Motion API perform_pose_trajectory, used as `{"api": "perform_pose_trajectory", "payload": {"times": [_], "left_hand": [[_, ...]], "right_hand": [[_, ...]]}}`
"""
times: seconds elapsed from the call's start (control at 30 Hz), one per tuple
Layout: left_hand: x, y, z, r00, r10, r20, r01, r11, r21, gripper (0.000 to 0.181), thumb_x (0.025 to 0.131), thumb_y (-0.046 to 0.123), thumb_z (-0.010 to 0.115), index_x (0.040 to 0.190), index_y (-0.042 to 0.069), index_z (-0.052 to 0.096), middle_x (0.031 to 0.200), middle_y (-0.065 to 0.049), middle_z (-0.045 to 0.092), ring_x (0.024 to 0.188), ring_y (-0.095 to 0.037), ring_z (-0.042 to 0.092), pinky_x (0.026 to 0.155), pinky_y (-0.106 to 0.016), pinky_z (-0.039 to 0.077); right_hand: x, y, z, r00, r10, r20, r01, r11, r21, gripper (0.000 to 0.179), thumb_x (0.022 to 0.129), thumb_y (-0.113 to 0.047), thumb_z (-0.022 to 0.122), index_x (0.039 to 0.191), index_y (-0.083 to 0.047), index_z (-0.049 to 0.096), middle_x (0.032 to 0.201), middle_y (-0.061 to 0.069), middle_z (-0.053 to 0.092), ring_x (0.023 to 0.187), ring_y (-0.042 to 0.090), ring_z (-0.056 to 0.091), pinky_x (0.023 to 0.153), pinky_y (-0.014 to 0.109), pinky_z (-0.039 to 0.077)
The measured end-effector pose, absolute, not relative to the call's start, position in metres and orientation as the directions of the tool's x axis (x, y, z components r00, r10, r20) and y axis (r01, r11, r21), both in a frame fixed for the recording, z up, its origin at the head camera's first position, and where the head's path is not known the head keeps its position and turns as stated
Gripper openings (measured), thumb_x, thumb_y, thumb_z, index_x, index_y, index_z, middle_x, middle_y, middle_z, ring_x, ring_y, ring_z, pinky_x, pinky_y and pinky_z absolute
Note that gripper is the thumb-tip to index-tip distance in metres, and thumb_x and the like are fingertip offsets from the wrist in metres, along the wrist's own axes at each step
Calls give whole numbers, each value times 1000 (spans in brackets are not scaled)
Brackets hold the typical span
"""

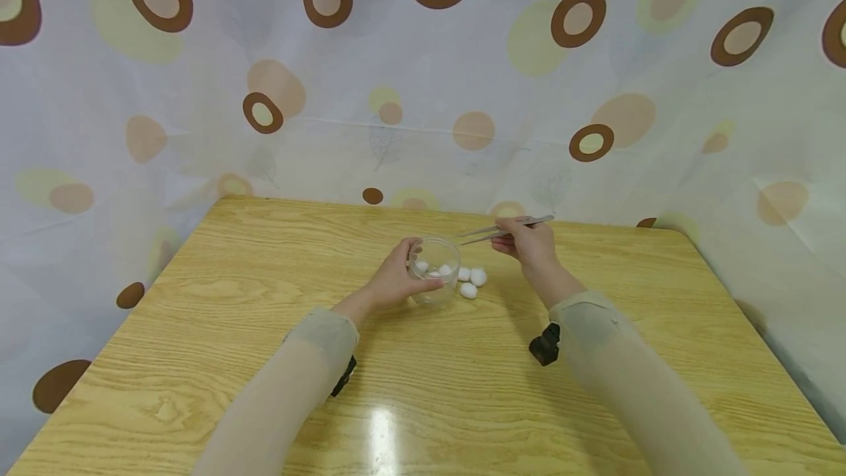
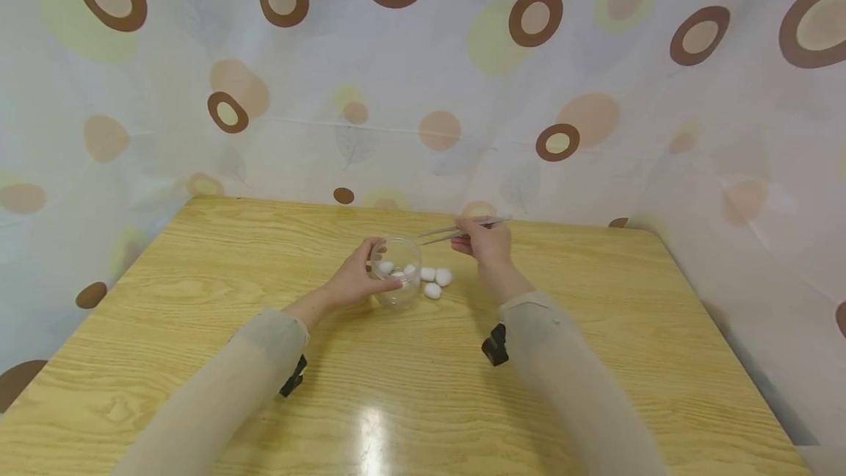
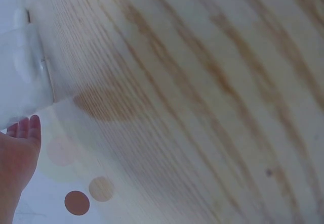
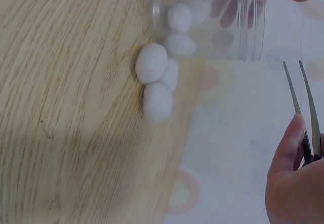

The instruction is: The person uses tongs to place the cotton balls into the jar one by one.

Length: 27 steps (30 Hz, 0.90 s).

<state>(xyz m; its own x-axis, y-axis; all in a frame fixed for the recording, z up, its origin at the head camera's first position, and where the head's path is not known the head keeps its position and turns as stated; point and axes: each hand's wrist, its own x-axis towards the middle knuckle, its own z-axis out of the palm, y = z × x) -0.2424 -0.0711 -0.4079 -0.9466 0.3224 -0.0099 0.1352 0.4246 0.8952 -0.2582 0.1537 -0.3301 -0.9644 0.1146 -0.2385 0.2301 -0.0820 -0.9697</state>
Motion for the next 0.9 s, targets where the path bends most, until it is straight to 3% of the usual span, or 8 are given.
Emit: {"api": "perform_pose_trajectory", "payload": {"times": [0.9], "left_hand": [[-244,-71,-410,-946,323,-11,127,401,907,87,78,29,76,146,12,24,147,-14,34,134,-30,34,107,-46,34]], "right_hand": [[-254,192,-354,-941,195,-275,263,-86,-961,9,92,-9,56,89,-6,48,61,-3,61,52,5,62,60,17,54]]}}
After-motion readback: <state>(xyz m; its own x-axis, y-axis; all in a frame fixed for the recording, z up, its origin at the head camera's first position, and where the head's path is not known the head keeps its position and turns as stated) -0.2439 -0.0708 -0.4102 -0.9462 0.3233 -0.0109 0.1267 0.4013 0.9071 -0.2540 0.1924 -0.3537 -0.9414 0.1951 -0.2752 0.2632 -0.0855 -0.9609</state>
